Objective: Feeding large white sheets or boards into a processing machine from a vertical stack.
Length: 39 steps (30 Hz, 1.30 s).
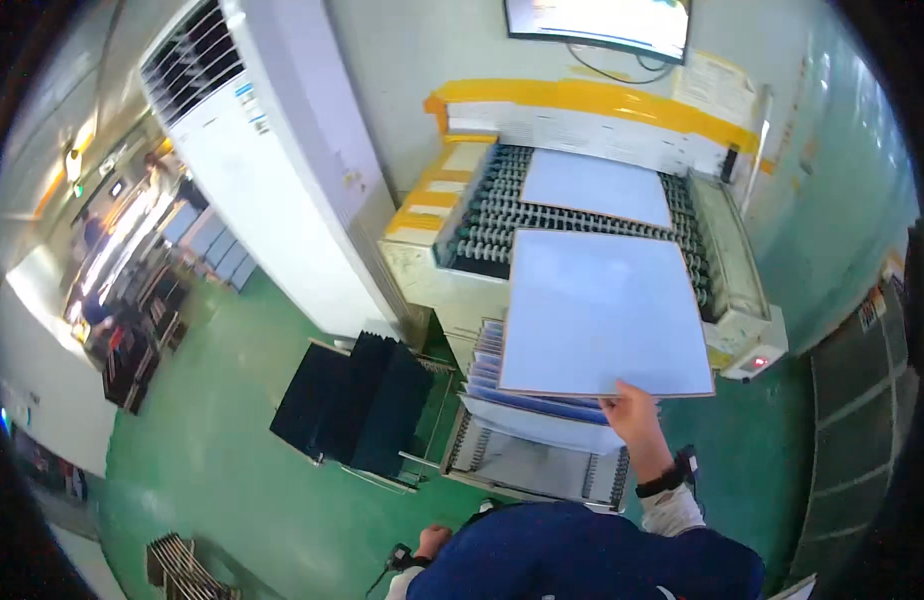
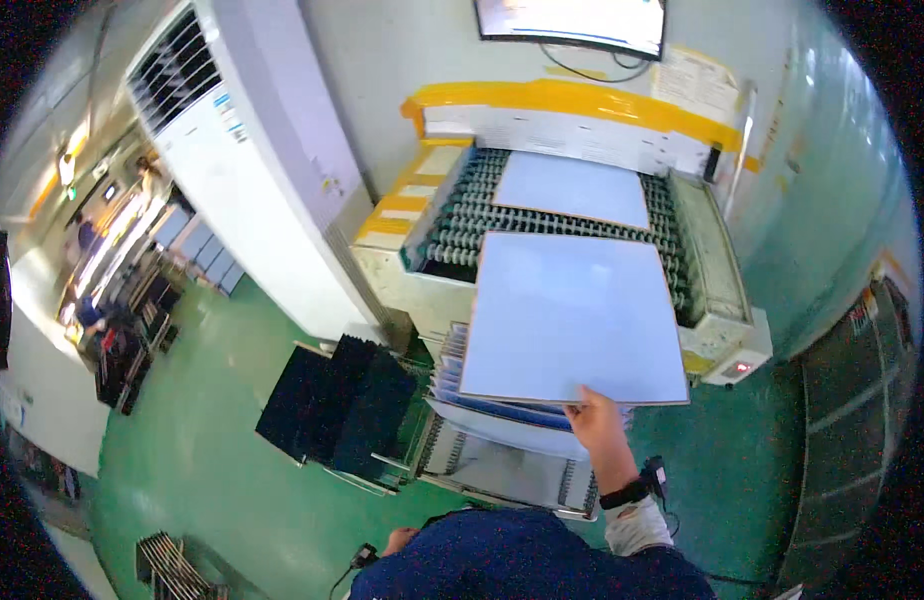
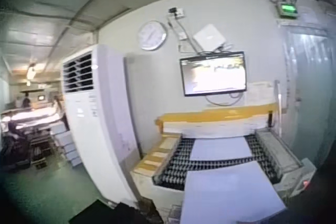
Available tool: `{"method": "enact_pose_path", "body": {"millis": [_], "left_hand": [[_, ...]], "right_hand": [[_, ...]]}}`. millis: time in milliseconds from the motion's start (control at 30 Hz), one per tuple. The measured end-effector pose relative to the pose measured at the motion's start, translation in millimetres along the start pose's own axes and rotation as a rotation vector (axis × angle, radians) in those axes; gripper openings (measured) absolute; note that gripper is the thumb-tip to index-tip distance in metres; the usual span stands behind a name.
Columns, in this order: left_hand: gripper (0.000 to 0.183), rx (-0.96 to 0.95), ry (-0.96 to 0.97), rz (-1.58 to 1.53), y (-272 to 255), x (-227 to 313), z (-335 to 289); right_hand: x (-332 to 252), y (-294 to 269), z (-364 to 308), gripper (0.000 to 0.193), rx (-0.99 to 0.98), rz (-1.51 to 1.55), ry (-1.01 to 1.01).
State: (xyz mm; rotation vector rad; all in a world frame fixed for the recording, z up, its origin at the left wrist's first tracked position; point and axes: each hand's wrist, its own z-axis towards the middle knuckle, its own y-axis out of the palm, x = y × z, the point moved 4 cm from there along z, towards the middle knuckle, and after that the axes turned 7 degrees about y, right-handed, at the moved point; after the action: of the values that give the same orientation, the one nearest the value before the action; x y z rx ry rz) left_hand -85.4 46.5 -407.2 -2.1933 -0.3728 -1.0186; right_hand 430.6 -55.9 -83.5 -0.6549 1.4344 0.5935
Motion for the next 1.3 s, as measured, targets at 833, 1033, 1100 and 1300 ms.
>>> {"method": "enact_pose_path", "body": {"millis": [833, 1033, 1100, 1300], "left_hand": [[0.021, 0.1, -0.294, -0.122, -11, 70, -18], [0.017, 0.094, -0.306, -0.452, 2, 19, -15], [0.019, 0.147, -0.31, -0.237, -2, 43, -18], [0.025, 0.125, -0.324, -0.197, 0, 26, -16]], "right_hand": [[19, 10, 86, 0.027, -0.004, 0.887, 0.727], [24, 17, 103, 0.026, -0.032, 0.919, 0.697], [22, 14, 105, 0.025, -0.038, 0.928, 0.677], [16, 17, 111, 0.025, 0.036, 0.908, 0.704]]}}
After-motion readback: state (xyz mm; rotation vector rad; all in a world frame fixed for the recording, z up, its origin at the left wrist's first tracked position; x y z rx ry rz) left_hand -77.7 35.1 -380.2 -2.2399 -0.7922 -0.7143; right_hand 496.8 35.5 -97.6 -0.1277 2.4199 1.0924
